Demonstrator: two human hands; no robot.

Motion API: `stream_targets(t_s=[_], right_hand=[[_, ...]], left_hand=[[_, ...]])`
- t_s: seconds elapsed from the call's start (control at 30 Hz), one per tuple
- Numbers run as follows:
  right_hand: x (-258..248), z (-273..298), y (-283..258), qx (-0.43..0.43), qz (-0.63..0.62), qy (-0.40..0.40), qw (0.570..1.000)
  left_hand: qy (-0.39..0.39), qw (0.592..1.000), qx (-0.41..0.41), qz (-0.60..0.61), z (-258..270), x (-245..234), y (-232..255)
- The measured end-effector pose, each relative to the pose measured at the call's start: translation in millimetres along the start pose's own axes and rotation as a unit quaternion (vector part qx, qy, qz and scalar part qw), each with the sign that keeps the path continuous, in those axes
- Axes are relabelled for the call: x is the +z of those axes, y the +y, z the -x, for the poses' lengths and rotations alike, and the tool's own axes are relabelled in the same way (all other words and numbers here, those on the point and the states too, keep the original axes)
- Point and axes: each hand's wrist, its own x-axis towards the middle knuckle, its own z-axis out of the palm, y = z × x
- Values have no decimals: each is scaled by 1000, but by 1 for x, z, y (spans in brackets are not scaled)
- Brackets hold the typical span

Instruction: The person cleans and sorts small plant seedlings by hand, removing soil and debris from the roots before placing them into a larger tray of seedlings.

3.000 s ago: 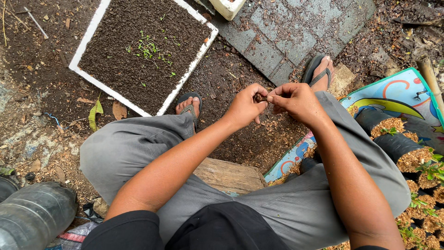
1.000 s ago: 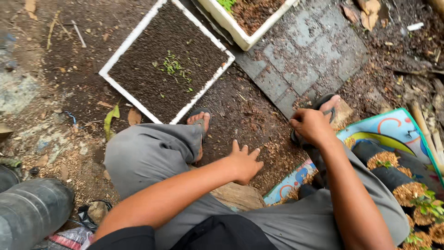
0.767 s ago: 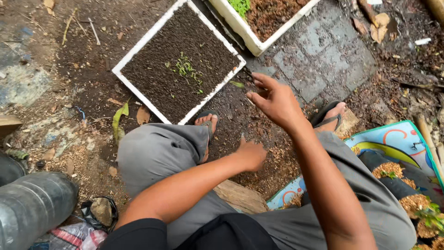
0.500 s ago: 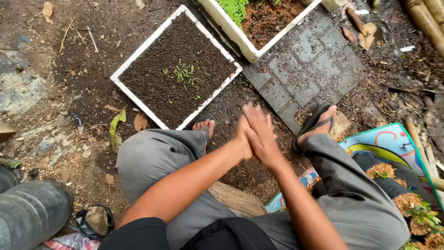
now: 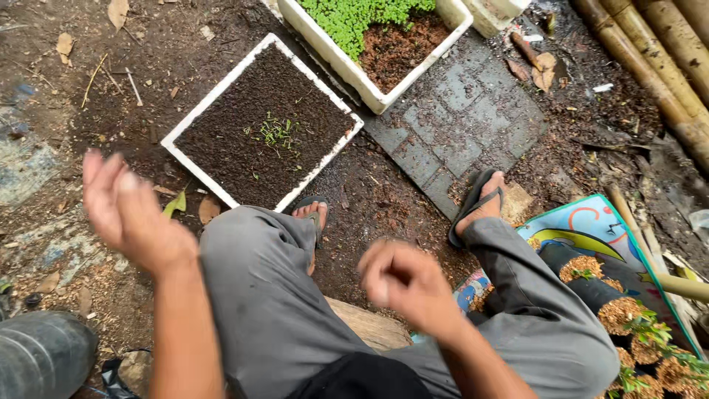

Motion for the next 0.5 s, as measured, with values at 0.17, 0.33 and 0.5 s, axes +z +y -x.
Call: stream_targets(t_s=[0.17, 0.33, 0.5], right_hand=[[30, 31, -63, 3, -195, -296, 935], [38, 53, -66, -20, -151, -316, 936], [45, 78, -68, -47, -85, -335, 937]], left_hand=[[-90, 938, 45, -331, 63, -162, -120], [-184, 890, 86, -407, 146, -269, -207], [-222, 757, 178, -588, 206, -269, -219]])
